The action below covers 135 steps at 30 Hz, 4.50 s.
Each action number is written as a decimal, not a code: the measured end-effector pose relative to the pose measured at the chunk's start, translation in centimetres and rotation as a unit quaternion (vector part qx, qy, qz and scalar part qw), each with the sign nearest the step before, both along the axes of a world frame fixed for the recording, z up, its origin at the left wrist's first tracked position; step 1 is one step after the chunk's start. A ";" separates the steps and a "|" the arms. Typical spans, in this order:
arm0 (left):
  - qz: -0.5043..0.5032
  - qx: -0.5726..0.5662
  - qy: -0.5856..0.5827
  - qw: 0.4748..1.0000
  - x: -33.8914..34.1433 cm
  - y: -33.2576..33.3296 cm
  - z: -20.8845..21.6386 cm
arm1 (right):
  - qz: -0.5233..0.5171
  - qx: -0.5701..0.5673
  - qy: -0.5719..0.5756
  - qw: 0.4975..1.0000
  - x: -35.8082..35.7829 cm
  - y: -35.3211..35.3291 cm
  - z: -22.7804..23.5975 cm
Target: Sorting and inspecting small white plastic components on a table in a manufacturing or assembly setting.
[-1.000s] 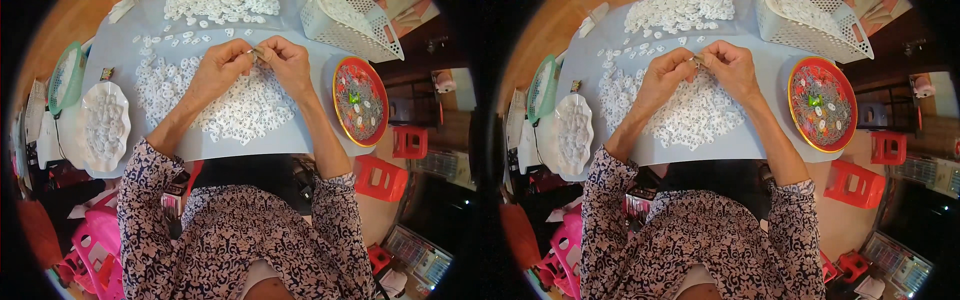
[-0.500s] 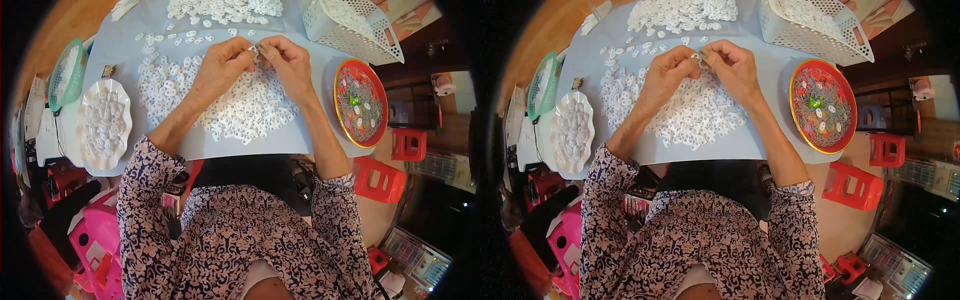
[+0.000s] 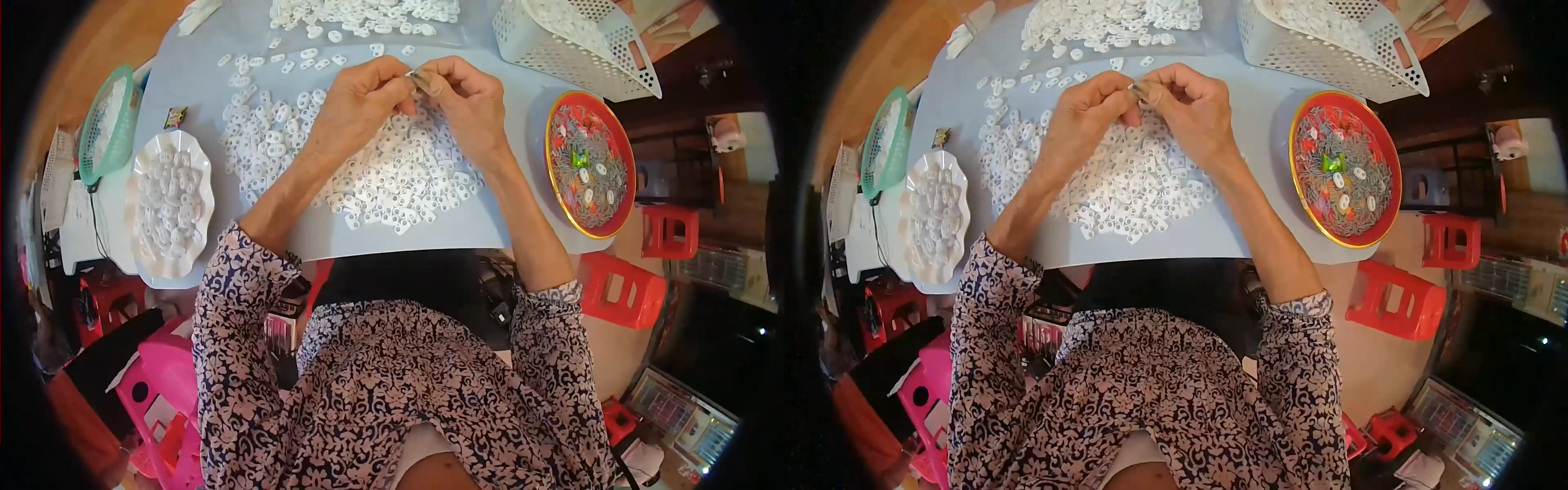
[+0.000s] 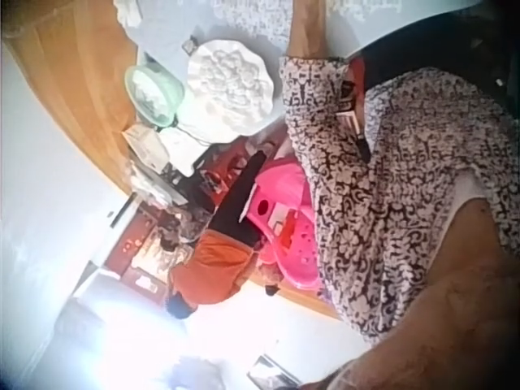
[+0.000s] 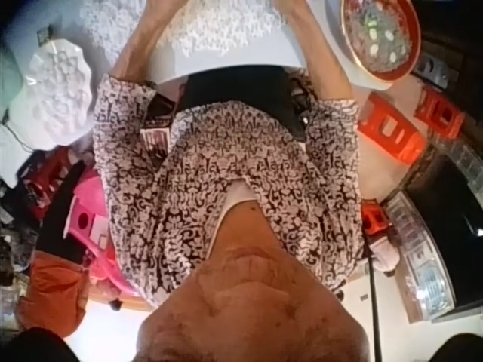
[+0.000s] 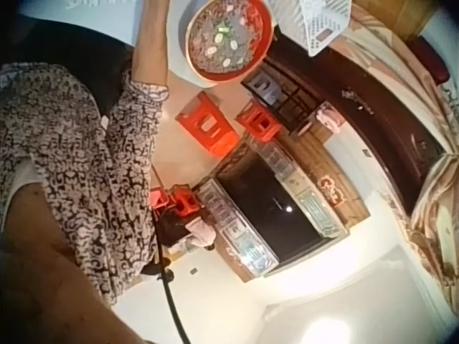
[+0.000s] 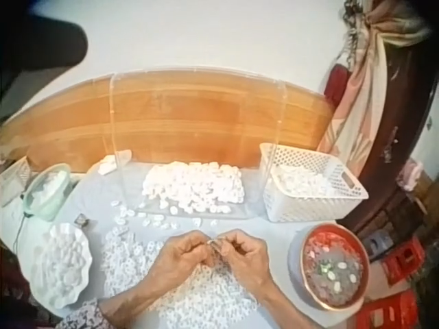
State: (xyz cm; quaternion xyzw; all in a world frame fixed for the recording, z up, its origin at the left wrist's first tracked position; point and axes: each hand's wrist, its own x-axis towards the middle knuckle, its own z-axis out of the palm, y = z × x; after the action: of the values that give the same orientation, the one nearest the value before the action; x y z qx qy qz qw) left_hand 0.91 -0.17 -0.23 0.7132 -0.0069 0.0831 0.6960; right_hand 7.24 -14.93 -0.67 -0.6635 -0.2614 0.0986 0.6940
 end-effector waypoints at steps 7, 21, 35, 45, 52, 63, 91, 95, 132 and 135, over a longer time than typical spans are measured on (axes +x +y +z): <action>0.066 0.090 -0.110 0.988 1.1 2.7 0.0 | -0.058 0.080 0.080 0.992 0.8 -0.5 0.5; -0.005 0.475 -0.148 0.867 2.3 0.8 -1.0 | -0.048 0.036 0.065 0.996 1.4 -0.9 -0.1; -0.047 0.019 -0.004 0.999 2.0 1.1 -0.5 | 0.040 0.093 0.092 0.991 1.2 -0.9 0.0; -0.052 -0.049 0.009 0.997 1.7 0.5 0.0 | 0.036 0.070 0.043 0.996 0.5 -0.9 0.7; -0.005 -0.002 -0.009 1.000 1.5 0.2 -0.4 | 0.011 0.064 0.035 0.997 0.4 -0.6 0.6; -0.009 -0.043 0.034 0.998 1.5 0.3 -0.2 | -0.006 0.075 0.024 0.997 0.7 -0.8 0.2; -0.049 0.122 -0.008 0.991 1.9 2.6 1.1 | 0.010 -0.007 -0.051 0.999 0.1 -0.6 0.4; -0.060 0.125 0.000 0.990 1.8 2.6 1.3 | 0.017 0.001 -0.048 0.999 0.1 -0.6 0.4; -0.110 0.070 -0.013 0.991 1.8 1.8 0.4 | -0.008 0.024 -0.040 0.999 0.1 -0.8 0.7; -0.099 0.077 -0.027 0.992 1.6 1.4 0.7 | -0.009 0.028 -0.039 0.999 0.0 -0.7 0.9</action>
State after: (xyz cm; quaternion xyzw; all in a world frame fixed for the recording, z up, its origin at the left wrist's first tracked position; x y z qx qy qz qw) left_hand 2.53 1.19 0.49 0.7580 -0.1025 0.0322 0.6433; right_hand 7.23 -15.59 0.21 -0.6496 -0.2848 0.0591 0.7024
